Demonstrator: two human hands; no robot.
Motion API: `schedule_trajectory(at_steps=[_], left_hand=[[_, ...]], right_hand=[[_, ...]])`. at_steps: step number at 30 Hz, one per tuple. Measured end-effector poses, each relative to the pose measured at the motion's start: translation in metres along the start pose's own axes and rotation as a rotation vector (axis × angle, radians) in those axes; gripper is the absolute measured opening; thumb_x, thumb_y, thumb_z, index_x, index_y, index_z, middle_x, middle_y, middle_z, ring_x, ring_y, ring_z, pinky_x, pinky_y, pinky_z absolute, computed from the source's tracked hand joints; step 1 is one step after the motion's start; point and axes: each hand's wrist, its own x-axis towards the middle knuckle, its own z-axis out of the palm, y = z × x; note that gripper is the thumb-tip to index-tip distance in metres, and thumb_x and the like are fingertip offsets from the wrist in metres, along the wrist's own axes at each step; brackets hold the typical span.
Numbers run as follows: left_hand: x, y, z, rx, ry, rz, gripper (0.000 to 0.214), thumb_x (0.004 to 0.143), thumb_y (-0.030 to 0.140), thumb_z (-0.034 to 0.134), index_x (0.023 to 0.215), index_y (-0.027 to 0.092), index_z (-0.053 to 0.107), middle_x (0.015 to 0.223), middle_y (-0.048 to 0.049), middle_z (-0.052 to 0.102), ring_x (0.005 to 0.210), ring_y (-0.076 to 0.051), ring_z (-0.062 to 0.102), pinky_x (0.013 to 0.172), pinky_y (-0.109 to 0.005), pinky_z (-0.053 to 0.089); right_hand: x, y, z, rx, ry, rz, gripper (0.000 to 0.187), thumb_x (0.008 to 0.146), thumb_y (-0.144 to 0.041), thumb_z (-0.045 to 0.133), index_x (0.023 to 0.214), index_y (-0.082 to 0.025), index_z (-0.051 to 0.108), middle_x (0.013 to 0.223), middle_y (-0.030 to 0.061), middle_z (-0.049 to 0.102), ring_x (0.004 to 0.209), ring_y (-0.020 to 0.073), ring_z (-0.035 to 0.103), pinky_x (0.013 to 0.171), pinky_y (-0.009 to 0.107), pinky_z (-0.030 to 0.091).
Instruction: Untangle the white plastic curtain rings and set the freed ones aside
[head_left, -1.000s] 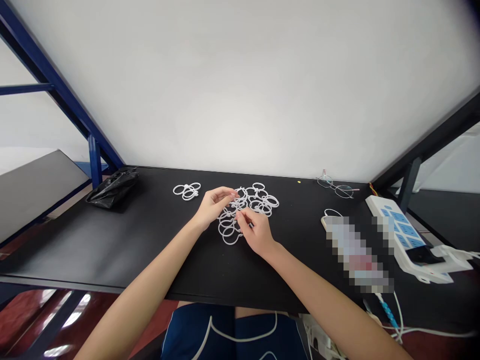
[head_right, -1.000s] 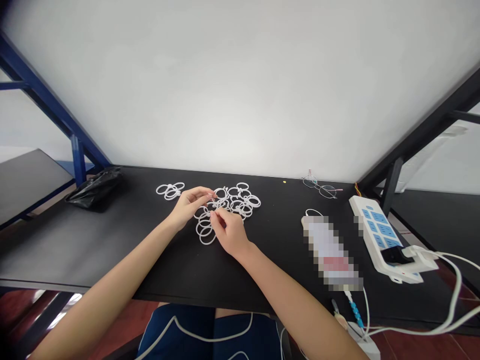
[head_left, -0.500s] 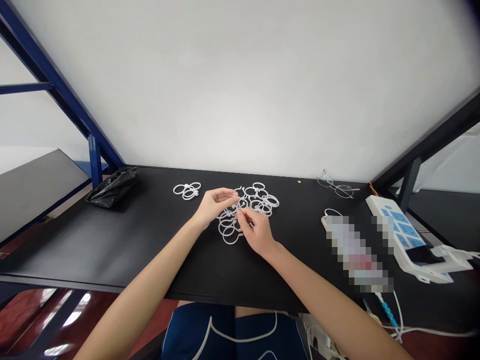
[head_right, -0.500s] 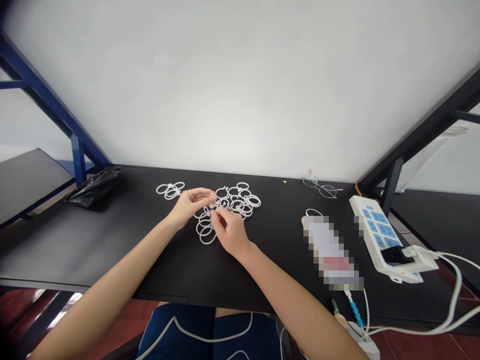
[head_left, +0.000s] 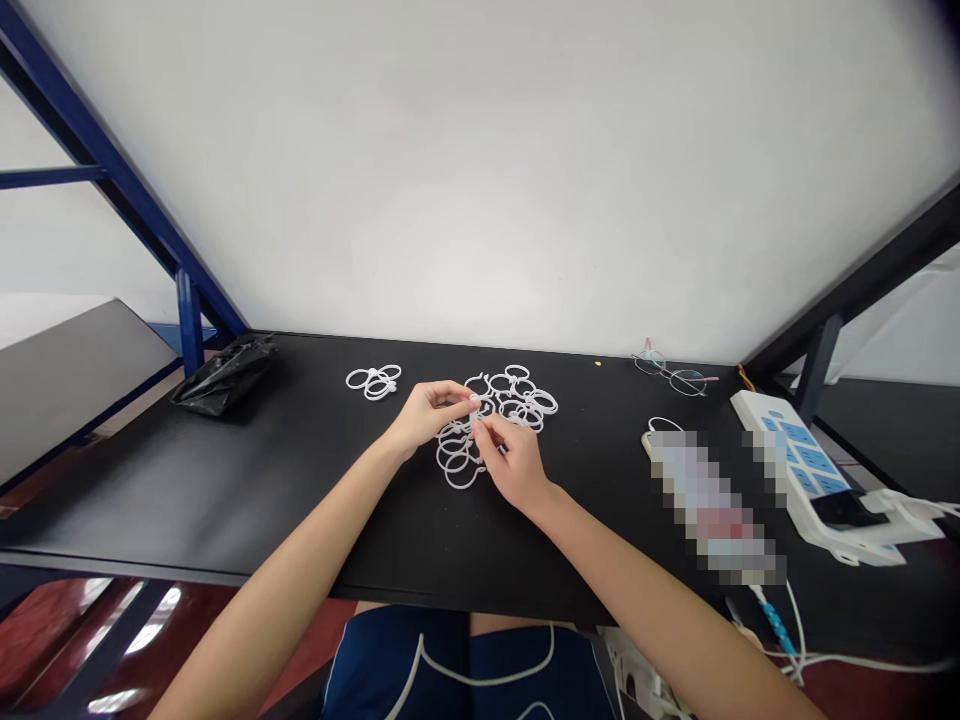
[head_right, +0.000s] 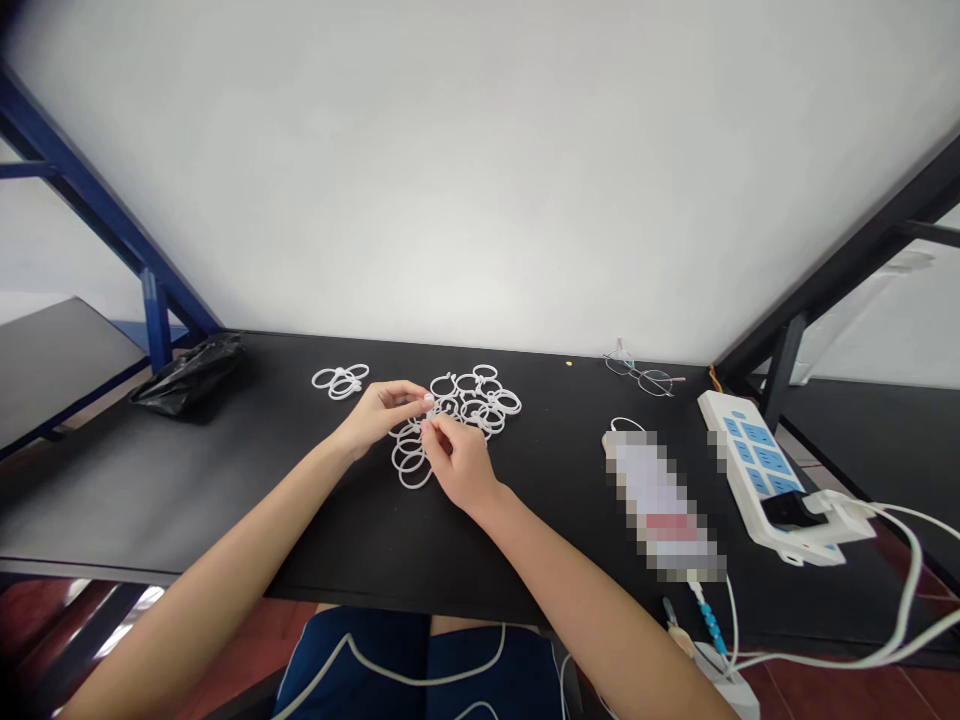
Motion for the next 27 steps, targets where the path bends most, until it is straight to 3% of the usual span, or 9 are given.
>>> schedule_trajectory(at_steps=[7, 12, 16, 27], left_hand=[[-0.0001, -0.0001, 0.0027, 0.031, -0.065, 0.012, 0.026, 0.070, 0.037, 0.079, 0.081, 0.015, 0.073, 0.081, -0.0042, 0.068, 0.076, -0.015, 0.062, 0.071, -0.028, 0.049], [-0.0014, 0.0037, 0.0048, -0.006, -0.098, 0.030, 0.027, 0.069, 0.038, 0.079, 0.080, 0.015, 0.075, 0.081, -0.0047, 0.066, 0.077, -0.016, 0.062, 0.071, -0.028, 0.049], [-0.0026, 0.0069, 0.0048, 0.013, -0.113, 0.043, 0.025, 0.072, 0.038, 0.077, 0.084, 0.016, 0.076, 0.082, -0.0052, 0.066, 0.078, -0.016, 0.061, 0.070, -0.027, 0.048], [-0.0021, 0.0055, 0.0021, 0.017, -0.091, 0.053, 0.024, 0.073, 0.037, 0.077, 0.085, 0.017, 0.076, 0.088, -0.0059, 0.069, 0.084, -0.019, 0.064, 0.075, -0.030, 0.050]], right_hand=[[0.0026, -0.0028, 0.0004, -0.002, 0.076, -0.015, 0.026, 0.094, -0.025, 0.047, 0.069, -0.020, 0.052, 0.055, -0.0041, 0.051, 0.047, 0.0089, 0.046, 0.051, 0.024, 0.039], [0.0033, -0.0037, 0.0008, 0.079, 0.147, 0.056, 0.007, 0.089, -0.027, 0.056, 0.089, -0.020, 0.056, 0.067, -0.0025, 0.062, 0.050, 0.0092, 0.056, 0.052, 0.022, 0.046], [0.0034, -0.0028, -0.0001, 0.080, 0.153, 0.110, 0.017, 0.087, -0.031, 0.059, 0.100, -0.021, 0.054, 0.070, -0.0019, 0.064, 0.050, 0.0107, 0.059, 0.051, 0.023, 0.049], [0.0046, -0.0004, 0.0013, 0.009, 0.148, 0.116, 0.020, 0.086, -0.028, 0.059, 0.104, -0.020, 0.059, 0.074, -0.0006, 0.066, 0.048, 0.0095, 0.057, 0.051, 0.023, 0.049]])
